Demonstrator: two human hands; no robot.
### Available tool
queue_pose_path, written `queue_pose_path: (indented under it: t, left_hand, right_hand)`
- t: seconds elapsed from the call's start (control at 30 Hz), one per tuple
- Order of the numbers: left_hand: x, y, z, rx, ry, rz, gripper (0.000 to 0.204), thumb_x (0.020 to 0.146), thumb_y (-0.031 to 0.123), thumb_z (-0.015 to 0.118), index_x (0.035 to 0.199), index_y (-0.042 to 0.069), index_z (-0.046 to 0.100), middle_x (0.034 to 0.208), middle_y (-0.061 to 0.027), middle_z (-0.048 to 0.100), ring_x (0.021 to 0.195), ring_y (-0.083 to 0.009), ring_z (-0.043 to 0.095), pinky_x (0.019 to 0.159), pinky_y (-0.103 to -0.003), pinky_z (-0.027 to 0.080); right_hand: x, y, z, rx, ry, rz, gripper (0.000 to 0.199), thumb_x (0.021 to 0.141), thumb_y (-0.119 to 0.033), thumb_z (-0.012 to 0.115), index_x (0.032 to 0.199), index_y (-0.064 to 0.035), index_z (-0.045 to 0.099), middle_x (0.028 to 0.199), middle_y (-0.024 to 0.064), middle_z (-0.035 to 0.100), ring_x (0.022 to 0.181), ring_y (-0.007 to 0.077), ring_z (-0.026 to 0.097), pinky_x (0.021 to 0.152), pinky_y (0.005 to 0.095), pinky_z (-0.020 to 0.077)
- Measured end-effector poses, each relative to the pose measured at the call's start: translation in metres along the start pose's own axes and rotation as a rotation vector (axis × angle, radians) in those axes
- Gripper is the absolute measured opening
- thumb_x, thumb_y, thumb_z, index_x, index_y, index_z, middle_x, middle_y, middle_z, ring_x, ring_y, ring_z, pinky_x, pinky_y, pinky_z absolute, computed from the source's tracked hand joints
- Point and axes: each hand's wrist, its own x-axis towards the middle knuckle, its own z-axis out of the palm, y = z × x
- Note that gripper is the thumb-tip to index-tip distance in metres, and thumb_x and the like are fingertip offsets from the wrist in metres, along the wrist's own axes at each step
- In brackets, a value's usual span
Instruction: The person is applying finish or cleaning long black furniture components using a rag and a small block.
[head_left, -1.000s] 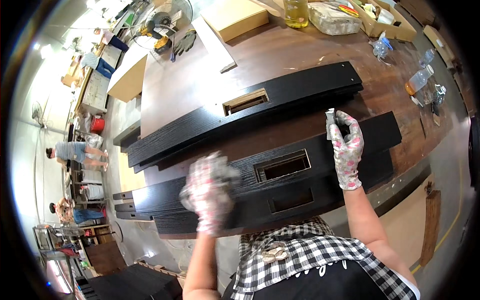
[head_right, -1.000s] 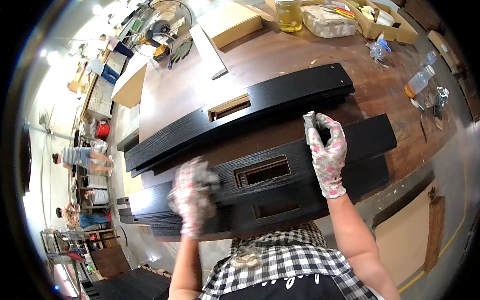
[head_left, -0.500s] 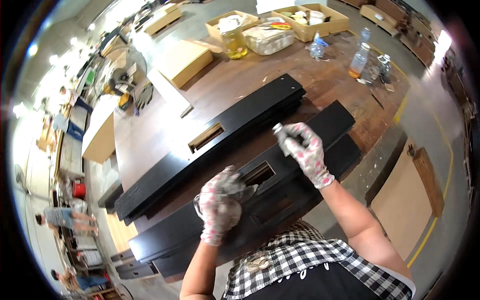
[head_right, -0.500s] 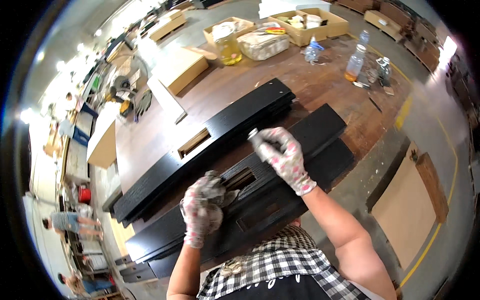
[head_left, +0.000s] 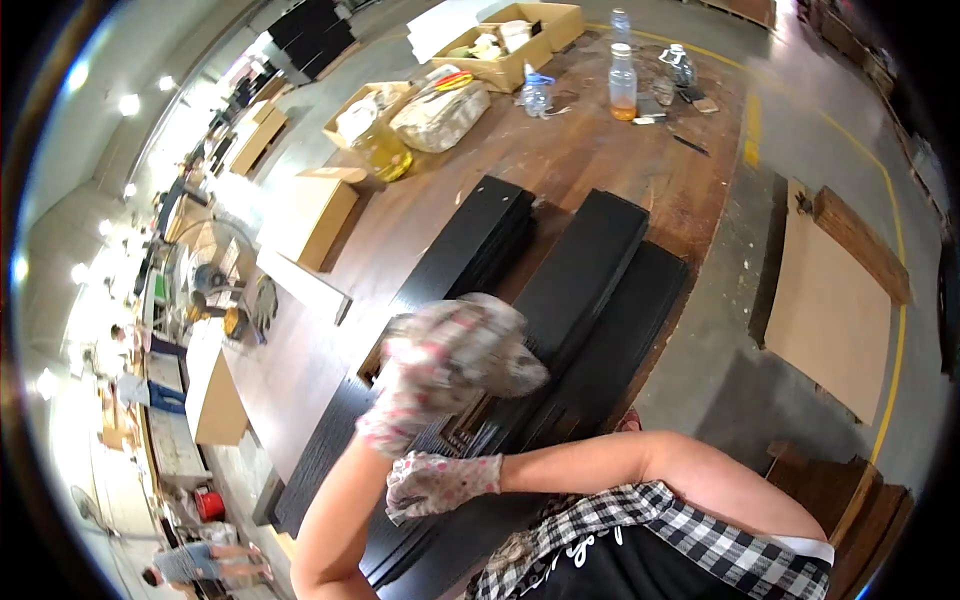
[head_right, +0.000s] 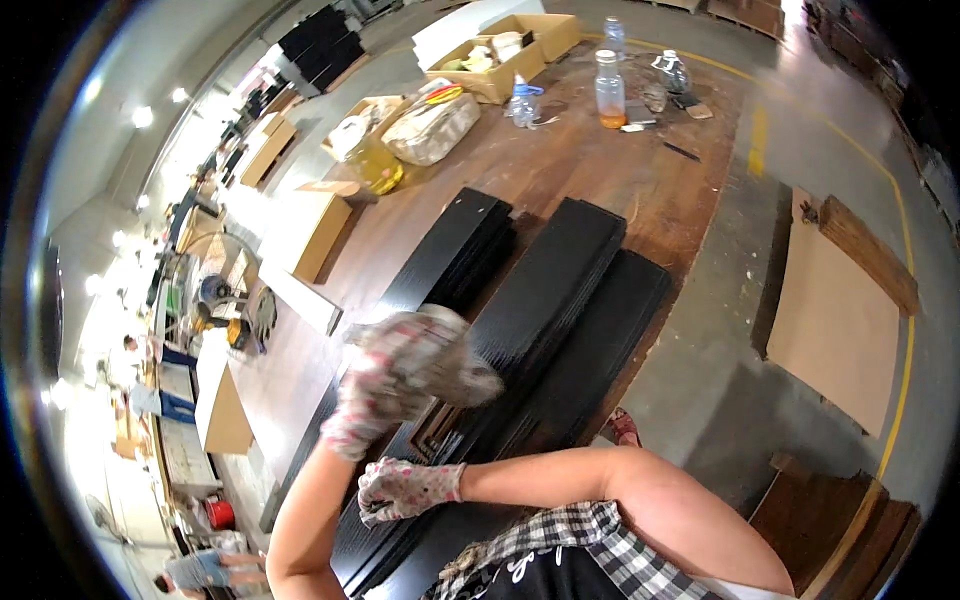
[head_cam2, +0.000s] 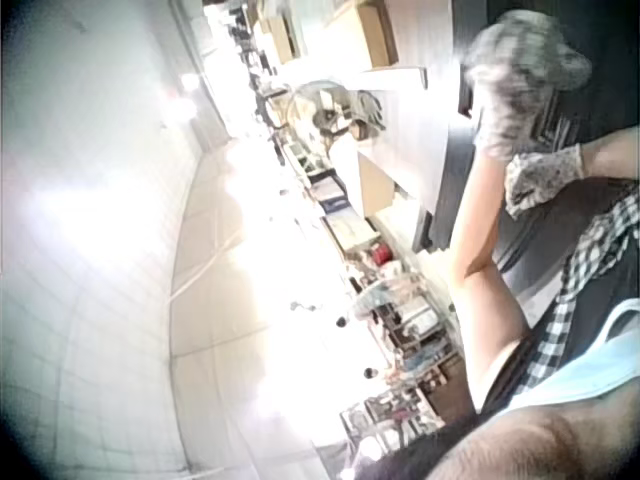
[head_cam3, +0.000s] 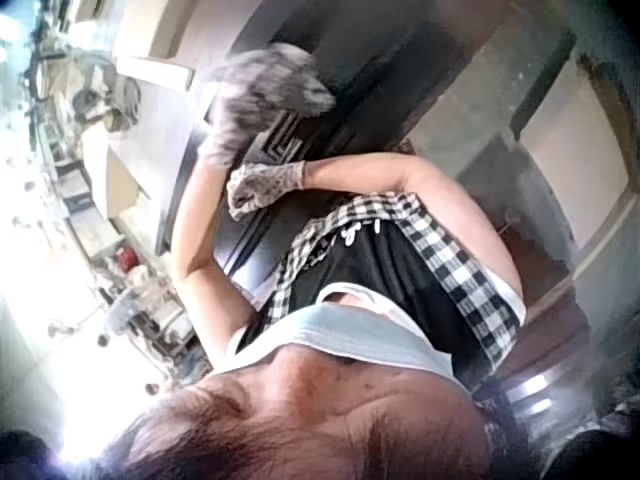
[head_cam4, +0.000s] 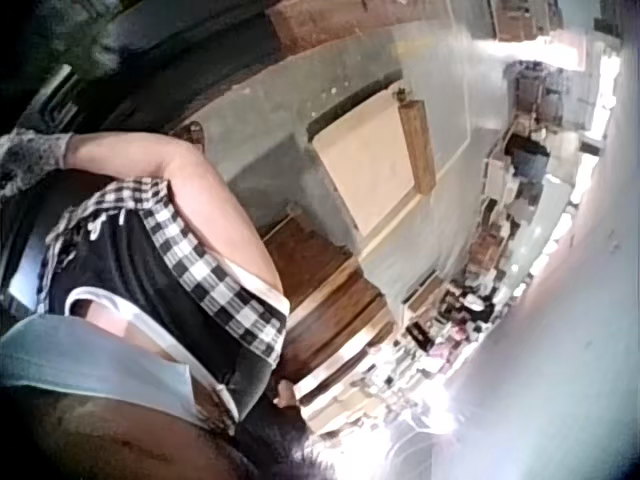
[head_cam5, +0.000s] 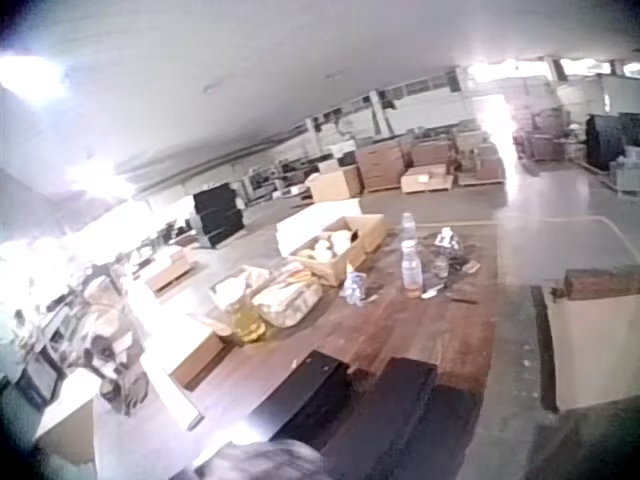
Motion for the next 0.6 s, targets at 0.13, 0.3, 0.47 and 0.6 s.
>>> queue_pose_path:
  t: [0.13,0.3,0.47,0.6]
  left_hand:
    - [0.052,0.028,0.067,0.140,-0.212,0.377,0.044,0.081,0.031,0.065,0.124,0.023,0.060,0.130,-0.0105,0.054,0.123,-0.0362,0.050,0.102,-0.053,0.037]
    - [0.124,0.020,0.098,0.104,-0.139,0.401,0.047,0.083,0.028,0.061,0.129,0.021,0.058,0.136,-0.0104,0.051,0.128,-0.0380,0.046,0.106,-0.055,0.033]
    - [0.227,0.028,0.134,0.044,-0.093,0.331,0.056,0.090,0.030,0.057,0.141,0.013,0.044,0.146,-0.0183,0.041,0.134,-0.0420,0.036,0.111,-0.055,0.026]
    - [0.152,0.042,0.096,0.070,-0.361,0.221,0.054,0.088,0.028,0.059,0.138,0.011,0.047,0.148,-0.0200,0.037,0.136,-0.0425,0.033,0.106,-0.062,0.029]
  right_hand:
    - [-0.007,0.003,-0.002,-0.264,0.349,-0.269,0.032,0.092,-0.037,0.054,0.099,-0.0058,0.060,0.099,0.0165,0.061,0.103,0.0376,0.056,0.092,0.0457,0.0433]
    - [-0.006,0.000,-0.010,0.011,-0.208,0.163,0.032,0.087,-0.034,0.064,0.106,-0.0075,0.062,0.107,0.0155,0.061,0.101,0.0276,0.058,0.089,0.0420,0.0444]
    - [-0.030,-0.015,-0.051,0.132,0.142,0.021,0.034,0.081,-0.041,0.071,0.085,-0.0065,0.070,0.083,0.0179,0.066,0.082,0.0286,0.065,0.074,0.0437,0.0499]
    - [-0.098,-0.028,-0.112,0.127,0.187,0.132,0.033,0.082,-0.040,0.070,0.085,-0.0066,0.069,0.083,0.0173,0.066,0.082,0.0289,0.064,0.074,0.0436,0.0496]
